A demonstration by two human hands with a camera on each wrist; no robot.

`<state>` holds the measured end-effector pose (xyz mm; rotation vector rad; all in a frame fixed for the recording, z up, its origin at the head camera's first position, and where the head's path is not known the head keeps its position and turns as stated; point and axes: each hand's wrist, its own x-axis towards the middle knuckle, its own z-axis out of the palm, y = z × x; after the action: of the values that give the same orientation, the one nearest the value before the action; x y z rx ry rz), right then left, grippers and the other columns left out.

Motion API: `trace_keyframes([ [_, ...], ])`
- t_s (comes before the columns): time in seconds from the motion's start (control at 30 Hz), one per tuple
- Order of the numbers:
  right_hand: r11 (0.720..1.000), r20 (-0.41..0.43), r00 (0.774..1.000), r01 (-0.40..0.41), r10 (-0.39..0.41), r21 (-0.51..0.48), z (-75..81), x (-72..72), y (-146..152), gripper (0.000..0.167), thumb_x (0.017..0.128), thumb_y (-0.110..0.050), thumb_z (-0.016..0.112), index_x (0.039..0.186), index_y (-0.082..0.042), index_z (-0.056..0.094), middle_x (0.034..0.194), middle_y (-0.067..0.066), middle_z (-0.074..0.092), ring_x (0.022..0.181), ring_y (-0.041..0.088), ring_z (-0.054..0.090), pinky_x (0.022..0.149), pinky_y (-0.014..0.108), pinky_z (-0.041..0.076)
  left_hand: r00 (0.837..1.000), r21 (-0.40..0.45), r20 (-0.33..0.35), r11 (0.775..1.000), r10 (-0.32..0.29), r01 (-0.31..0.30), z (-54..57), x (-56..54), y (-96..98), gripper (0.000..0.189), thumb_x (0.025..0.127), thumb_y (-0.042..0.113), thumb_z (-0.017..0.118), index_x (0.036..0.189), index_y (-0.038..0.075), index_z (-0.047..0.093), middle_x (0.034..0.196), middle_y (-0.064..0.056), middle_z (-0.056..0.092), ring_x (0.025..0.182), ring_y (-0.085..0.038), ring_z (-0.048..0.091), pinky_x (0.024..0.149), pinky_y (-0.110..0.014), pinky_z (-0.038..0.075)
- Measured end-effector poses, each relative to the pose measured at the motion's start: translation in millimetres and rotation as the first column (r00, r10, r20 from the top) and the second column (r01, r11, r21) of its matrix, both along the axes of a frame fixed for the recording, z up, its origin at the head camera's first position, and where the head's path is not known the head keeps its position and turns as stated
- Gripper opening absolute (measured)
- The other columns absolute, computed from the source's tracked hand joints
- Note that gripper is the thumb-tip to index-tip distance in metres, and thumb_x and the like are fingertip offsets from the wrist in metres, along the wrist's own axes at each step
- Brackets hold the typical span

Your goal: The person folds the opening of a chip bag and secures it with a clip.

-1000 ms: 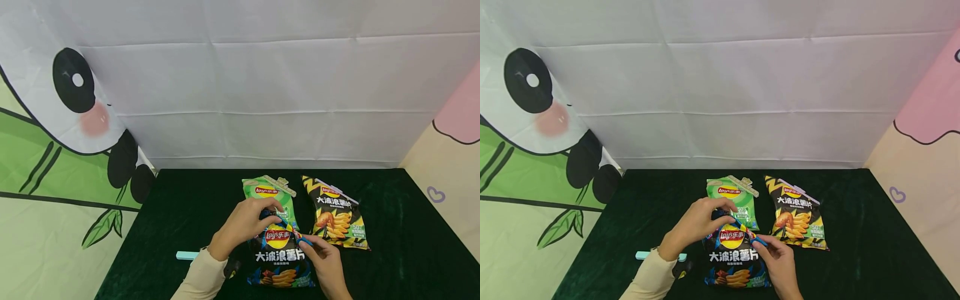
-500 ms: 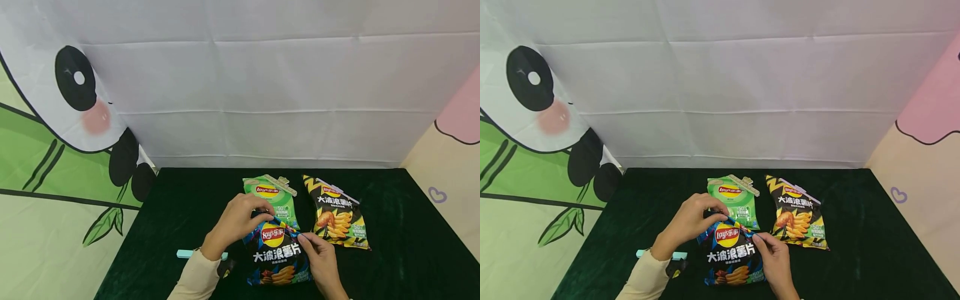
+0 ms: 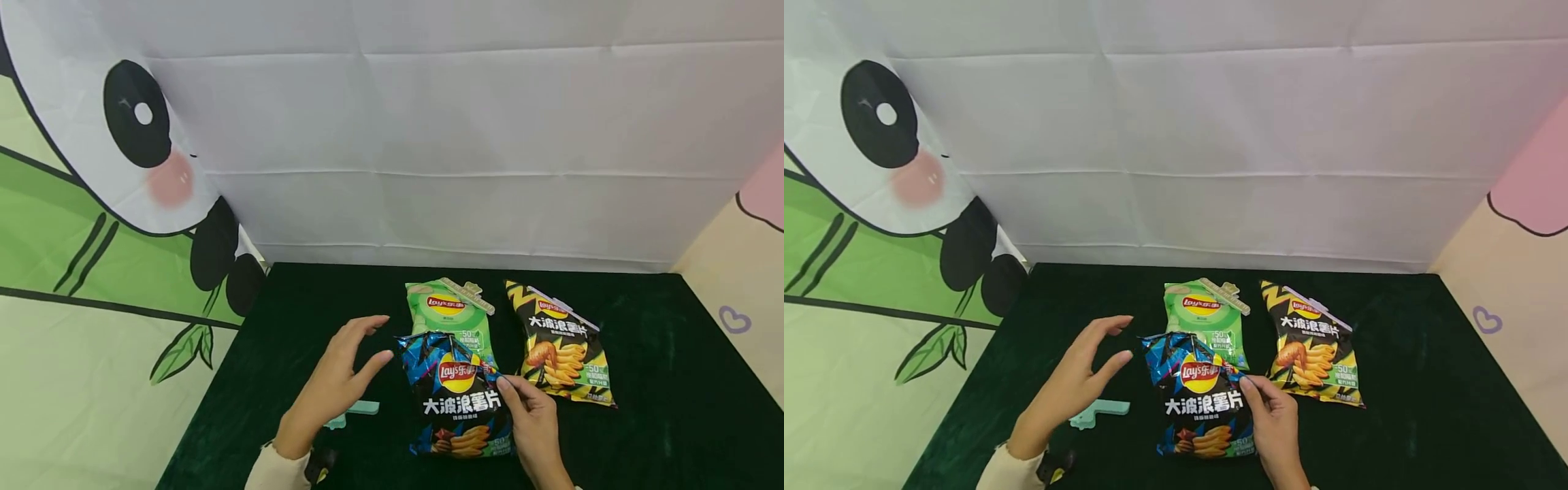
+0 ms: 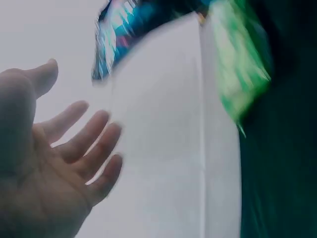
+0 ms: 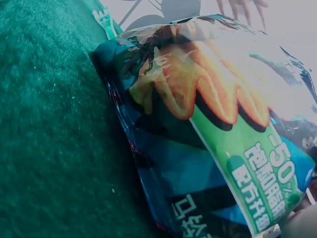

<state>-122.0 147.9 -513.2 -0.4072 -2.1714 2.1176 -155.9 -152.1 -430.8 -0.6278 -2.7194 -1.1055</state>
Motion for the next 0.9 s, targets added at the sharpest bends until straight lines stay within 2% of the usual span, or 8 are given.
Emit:
trace_keyframes([
  [0.13,1.000,-0.011,1.000,0.005,-0.005,-0.008,-1.2,0.0,0,0.031,0.101,-0.025,0.062,0.111,0.003,0.071,0.091,-0.011,0.071,0.079,0.008,0.065,0.069,0.025,0.058,0.987,-0.085,0.155,0.995,-0.031,0.044,-22.8,9.3,-41.6,0.054,0.094,0.039,0.069,0.143,0.026,0.050,0.140,0.000,0.059,0.126,-0.024,0.059,0.103,-0.052,0.049],
  [0.23,1.000,-0.017,1.000,0.015,-0.015,-0.008,-1.8,0.6,-1,0.029,0.100,-0.022,0.063,0.111,0.004,0.072,0.091,-0.011,0.072,0.079,0.007,0.066,0.069,0.024,0.057,0.939,-0.123,0.332,0.982,-0.093,0.141,-43.8,14.6,-68.4,0.054,0.087,0.042,0.076,0.136,0.028,0.057,0.135,-0.001,0.062,0.121,-0.029,0.060,0.098,-0.055,0.050],
  [0.3,1.000,-0.025,1.000,0.017,-0.017,-0.001,-2.2,0.2,0,0.029,0.100,-0.022,0.063,0.111,0.004,0.072,0.091,-0.011,0.072,0.079,0.007,0.066,0.069,0.023,0.057,0.912,-0.154,0.392,0.969,-0.122,0.195,-60.2,16.7,-83.0,0.054,0.082,0.046,0.080,0.131,0.032,0.060,0.133,0.000,0.063,0.117,-0.025,0.059,0.091,-0.050,0.051],
  [0.37,1.000,-0.034,0.999,0.016,-0.016,-0.004,-2.6,-0.6,0,0.029,0.100,-0.022,0.063,0.111,0.004,0.072,0.091,-0.011,0.072,0.079,0.007,0.065,0.069,0.022,0.056,0.897,-0.151,0.416,0.962,-0.148,0.229,-72.8,17.8,-93.3,0.052,0.080,0.045,0.082,0.127,0.035,0.063,0.130,0.000,0.063,0.113,-0.022,0.057,0.086,-0.043,0.049],
  [0.47,1.000,-0.051,0.999,0.014,-0.015,-0.012,-3.0,-1.2,0,0.029,0.100,-0.021,0.063,0.110,0.005,0.072,0.091,-0.010,0.072,0.079,0.006,0.065,0.069,0.022,0.056,0.912,-0.138,0.372,0.961,-0.174,0.240,-87.1,15.2,-101.8,0.040,0.084,0.044,0.078,0.121,0.037,0.066,0.125,0.002,0.065,0.108,-0.017,0.059,0.081,-0.033,0.049],
  [0.6,1.000,-0.050,0.999,0.012,-0.013,-0.024,-2.5,0.7,0,0.029,0.100,-0.020,0.063,0.110,0.006,0.071,0.090,-0.010,0.073,0.077,0.007,0.067,0.066,0.024,0.057,0.922,-0.114,0.350,0.970,-0.164,0.215,-93.7,9.0,-103.6,0.030,0.088,0.043,0.073,0.117,0.036,0.068,0.121,0.003,0.067,0.106,-0.015,0.061,0.082,-0.029,0.051],
  [0.77,0.999,-0.020,1.000,0.004,-0.004,-0.037,-1.3,2.4,1,0.031,0.100,-0.022,0.064,0.112,0.006,0.071,0.091,-0.011,0.073,0.076,0.008,0.068,0.065,0.026,0.058,0.916,-0.158,0.373,0.964,-0.144,0.216,-94.4,6.7,-105.1,0.039,0.083,0.049,0.076,0.119,0.038,0.066,0.122,0.003,0.066,0.105,-0.012,0.060,0.081,-0.027,0.050],
  [0.9,1.000,0.006,1.000,0.006,-0.006,-0.029,0.5,2.0,2,0.032,0.100,-0.024,0.064,0.112,0.004,0.071,0.092,-0.011,0.072,0.077,0.008,0.067,0.067,0.026,0.058,0.894,-0.136,0.430,0.970,-0.123,0.199,-82.8,4.7,-101.2,0.032,0.090,0.043,0.071,0.120,0.032,0.067,0.120,0.002,0.068,0.102,-0.012,0.061,0.082,-0.029,0.049],
])
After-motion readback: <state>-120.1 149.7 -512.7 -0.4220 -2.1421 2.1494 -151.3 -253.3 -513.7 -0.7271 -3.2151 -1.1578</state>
